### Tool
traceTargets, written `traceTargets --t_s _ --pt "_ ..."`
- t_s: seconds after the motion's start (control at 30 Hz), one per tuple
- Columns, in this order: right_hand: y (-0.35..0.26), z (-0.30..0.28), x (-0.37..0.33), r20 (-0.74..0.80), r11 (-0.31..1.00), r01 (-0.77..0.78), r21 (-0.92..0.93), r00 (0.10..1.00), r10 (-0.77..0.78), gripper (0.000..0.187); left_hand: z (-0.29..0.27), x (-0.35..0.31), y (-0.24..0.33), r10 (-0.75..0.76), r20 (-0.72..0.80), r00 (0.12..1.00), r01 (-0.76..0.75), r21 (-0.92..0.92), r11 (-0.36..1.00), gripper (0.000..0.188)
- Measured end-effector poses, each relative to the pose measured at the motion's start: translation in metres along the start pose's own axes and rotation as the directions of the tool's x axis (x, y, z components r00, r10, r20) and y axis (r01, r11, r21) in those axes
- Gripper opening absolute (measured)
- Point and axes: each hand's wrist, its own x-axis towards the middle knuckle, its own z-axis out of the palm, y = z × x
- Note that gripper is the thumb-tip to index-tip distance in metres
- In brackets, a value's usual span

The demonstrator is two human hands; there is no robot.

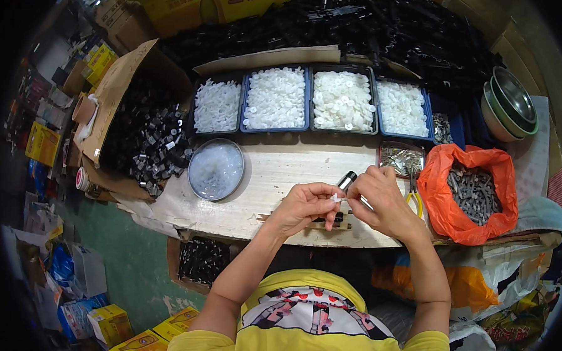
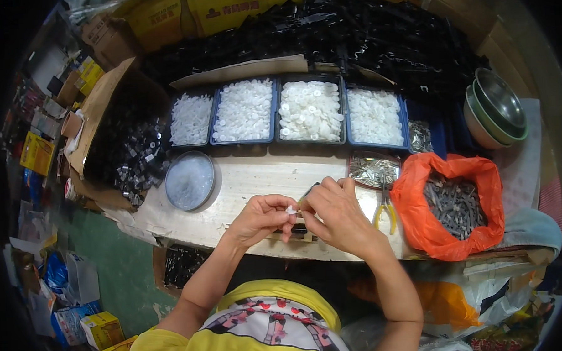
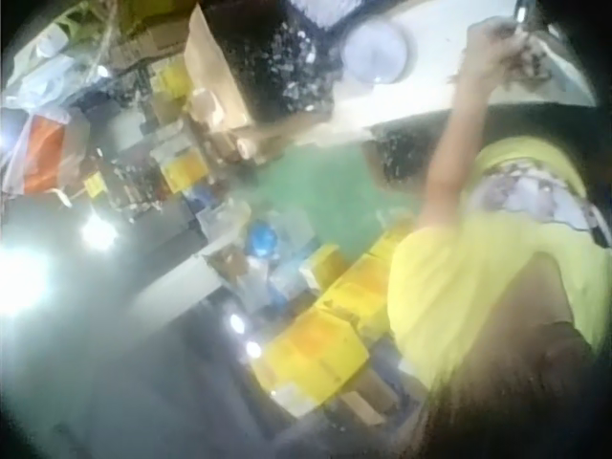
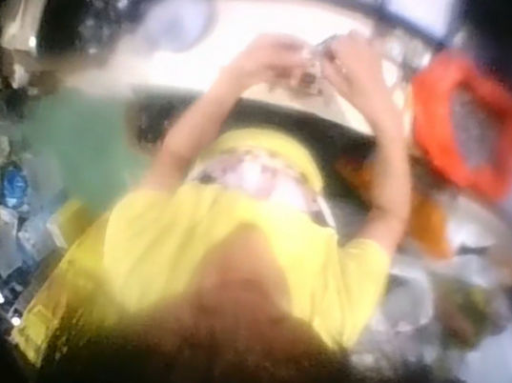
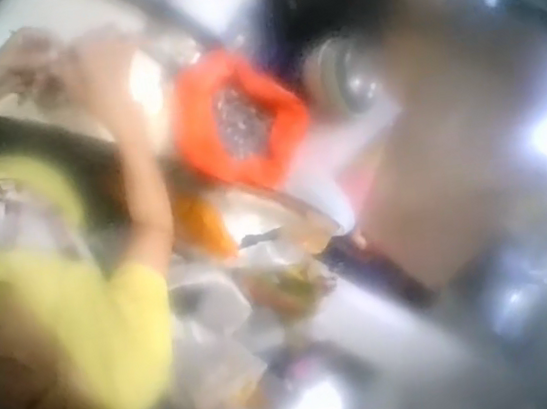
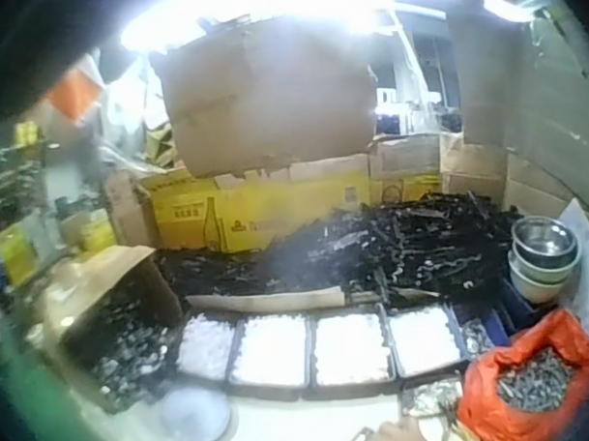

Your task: The person assembles small lock mechanisms at a cluttered workbench. They repeatedly pick up a black lock body, insert a white plastic component, and use a hammer to tap the assembly into place on a wooden jig. The person then picks up a metal pin from a red bag and inserts it into the lock before moving the finished unit aside.

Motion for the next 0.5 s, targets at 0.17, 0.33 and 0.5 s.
traceTargets --t_s 0.17,0.33,0.5 --pt "-0.006 0.003 0.006 -0.006 0.982 -0.025 0.185 1.0 0.026 0.009 -0.007 -0.018 0.005 0.028 0.015 1.0 -0.029 0.085 0.996 0.022" --pt "-0.009 0.01 0.011 0.058 0.973 -0.035 0.227 0.998 0.022 0.008 -0.009 -0.026 0.004 0.032 -0.033 0.999 -0.027 0.141 0.99 0.018" --pt "-0.008 0.005 0.016 0.206 0.959 -0.078 0.273 0.978 0.021 0.007 -0.01 -0.031 0.009 0.009 -0.013 1.0 -0.006 0.228 0.974 0.016"
